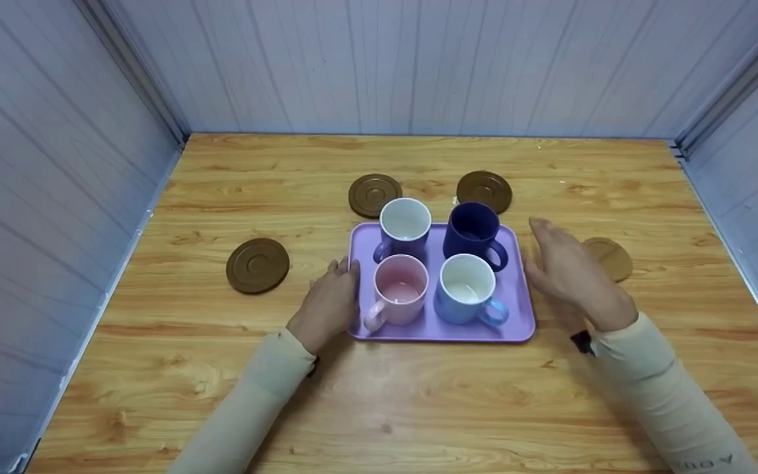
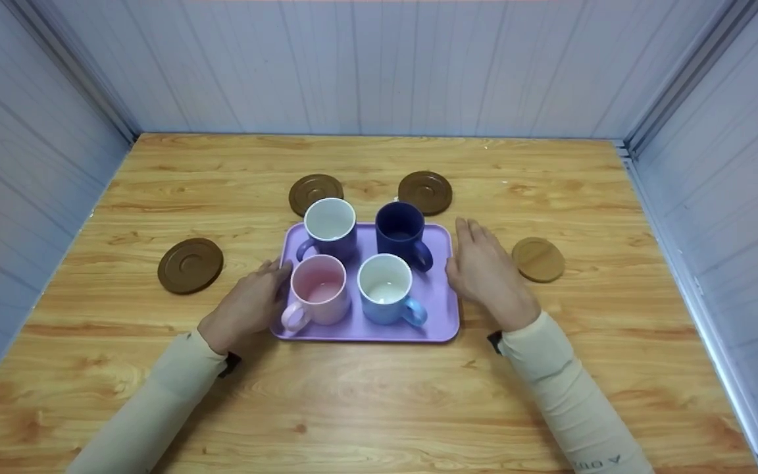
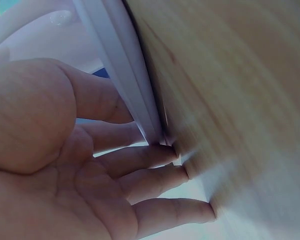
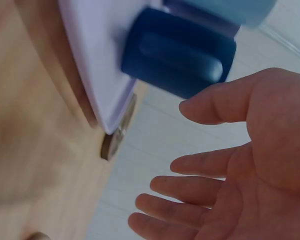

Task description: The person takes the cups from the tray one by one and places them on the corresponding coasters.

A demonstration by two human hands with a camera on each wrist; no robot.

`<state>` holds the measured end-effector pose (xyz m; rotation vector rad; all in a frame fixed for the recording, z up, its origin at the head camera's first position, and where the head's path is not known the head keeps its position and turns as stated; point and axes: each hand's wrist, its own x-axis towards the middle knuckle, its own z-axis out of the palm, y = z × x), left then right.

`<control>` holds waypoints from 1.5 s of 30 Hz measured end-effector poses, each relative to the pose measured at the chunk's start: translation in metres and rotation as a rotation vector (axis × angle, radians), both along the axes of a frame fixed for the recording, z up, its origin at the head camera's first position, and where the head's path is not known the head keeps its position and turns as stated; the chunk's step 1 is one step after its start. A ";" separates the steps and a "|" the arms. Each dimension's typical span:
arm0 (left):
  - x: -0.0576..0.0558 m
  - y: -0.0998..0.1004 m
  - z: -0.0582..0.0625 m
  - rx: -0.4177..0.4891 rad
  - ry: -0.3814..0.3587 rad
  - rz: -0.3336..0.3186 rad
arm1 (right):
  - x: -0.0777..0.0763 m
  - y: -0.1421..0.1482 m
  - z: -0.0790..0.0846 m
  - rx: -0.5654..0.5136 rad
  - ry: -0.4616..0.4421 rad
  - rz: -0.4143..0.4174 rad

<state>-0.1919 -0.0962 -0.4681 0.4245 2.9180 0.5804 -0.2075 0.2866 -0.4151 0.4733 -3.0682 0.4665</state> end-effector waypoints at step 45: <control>-0.001 0.000 0.003 -0.016 -0.040 0.025 | 0.019 -0.013 -0.046 0.062 -0.117 0.049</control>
